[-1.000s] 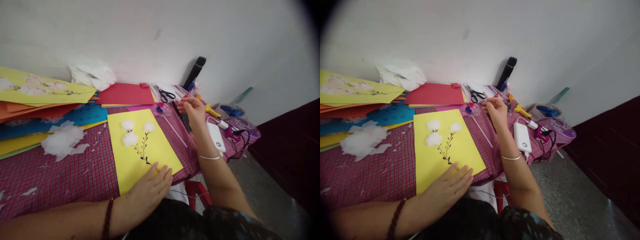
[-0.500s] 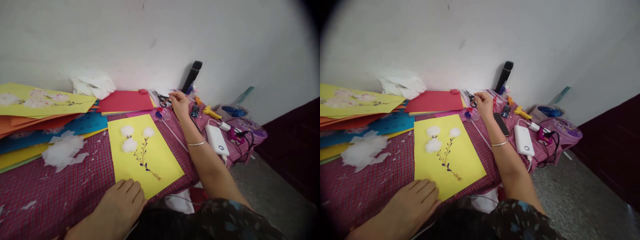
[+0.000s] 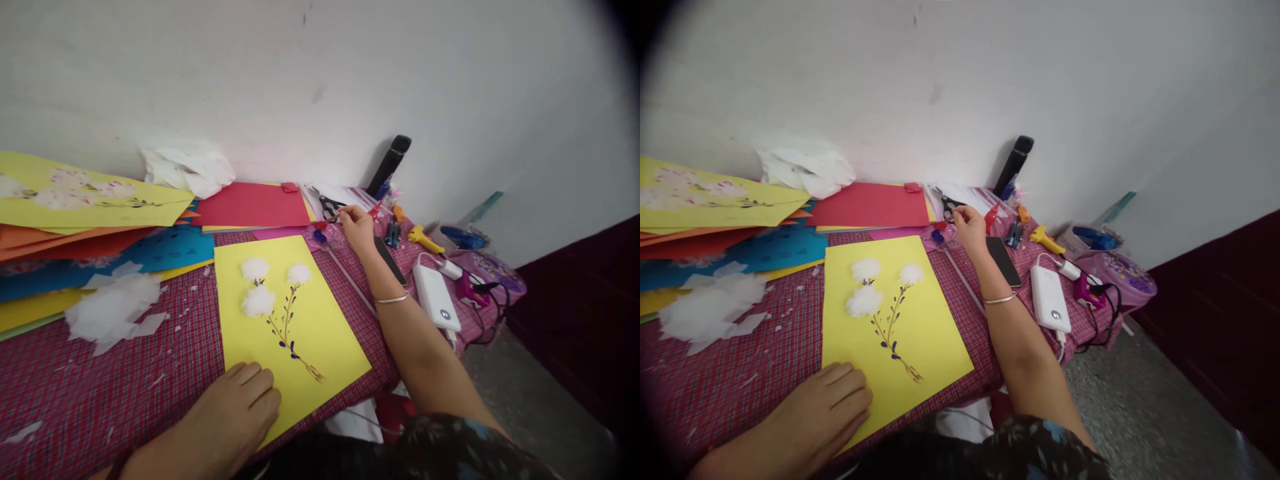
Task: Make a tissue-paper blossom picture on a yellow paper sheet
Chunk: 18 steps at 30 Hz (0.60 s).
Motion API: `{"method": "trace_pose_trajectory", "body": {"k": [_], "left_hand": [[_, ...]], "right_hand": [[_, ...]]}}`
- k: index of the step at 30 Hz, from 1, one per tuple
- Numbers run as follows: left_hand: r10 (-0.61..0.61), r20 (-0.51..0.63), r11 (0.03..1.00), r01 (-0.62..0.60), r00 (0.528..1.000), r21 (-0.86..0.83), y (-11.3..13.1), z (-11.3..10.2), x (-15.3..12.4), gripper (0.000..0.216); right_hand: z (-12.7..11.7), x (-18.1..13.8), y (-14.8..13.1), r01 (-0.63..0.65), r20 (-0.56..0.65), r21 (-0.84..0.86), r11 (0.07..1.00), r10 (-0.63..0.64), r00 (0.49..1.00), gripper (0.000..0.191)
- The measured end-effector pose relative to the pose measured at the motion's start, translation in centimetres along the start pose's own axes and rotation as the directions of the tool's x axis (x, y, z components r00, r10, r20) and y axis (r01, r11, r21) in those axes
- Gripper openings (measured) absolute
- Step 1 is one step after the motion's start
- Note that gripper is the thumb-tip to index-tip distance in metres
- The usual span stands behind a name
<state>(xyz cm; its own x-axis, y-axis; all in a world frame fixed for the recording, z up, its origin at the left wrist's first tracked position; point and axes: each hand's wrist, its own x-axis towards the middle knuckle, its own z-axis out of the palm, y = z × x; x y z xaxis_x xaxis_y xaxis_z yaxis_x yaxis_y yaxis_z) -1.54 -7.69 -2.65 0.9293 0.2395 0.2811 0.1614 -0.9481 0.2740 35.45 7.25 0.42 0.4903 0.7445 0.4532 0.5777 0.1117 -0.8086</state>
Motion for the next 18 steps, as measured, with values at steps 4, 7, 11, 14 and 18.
{"method": "trace_pose_trajectory", "body": {"k": [4, 7, 11, 14, 18], "left_hand": [[-0.026, 0.041, 1.000, 0.027, 0.999, -0.012, 0.2, -0.3, -0.3, 0.021], [-0.048, 0.077, 0.999, 0.050, 0.996, -0.020, 0.4, -0.8, -0.3, 0.023], [-0.057, 0.186, 0.998, 0.055, 0.981, 0.018, 0.5, -1.2, -0.2, 0.024], [-0.047, 0.176, 0.999, 0.050, 0.983, -0.016, 0.3, -1.0, -0.2, 0.022], [-0.039, 0.123, 0.995, 0.049, 0.992, -0.083, 0.1, -0.9, -0.1, 0.020]], "right_hand": [[-0.1, -0.5, 1.4, 0.090, 0.059, -0.128, 0.988, -0.083, 0.995, 0.027], [-0.4, -0.9, 1.9, 0.136, 0.068, -0.199, 0.970, -0.125, 0.990, 0.030], [-0.7, -1.5, 1.9, 0.160, 0.036, -0.267, 0.950, -0.156, 0.987, 0.029], [-0.8, -1.8, 2.0, 0.183, 0.060, -0.247, 0.952, -0.173, 0.983, 0.025], [-0.8, -1.9, 1.5, 0.161, -0.021, -0.092, 0.983, -0.164, 0.986, 0.019]]}}
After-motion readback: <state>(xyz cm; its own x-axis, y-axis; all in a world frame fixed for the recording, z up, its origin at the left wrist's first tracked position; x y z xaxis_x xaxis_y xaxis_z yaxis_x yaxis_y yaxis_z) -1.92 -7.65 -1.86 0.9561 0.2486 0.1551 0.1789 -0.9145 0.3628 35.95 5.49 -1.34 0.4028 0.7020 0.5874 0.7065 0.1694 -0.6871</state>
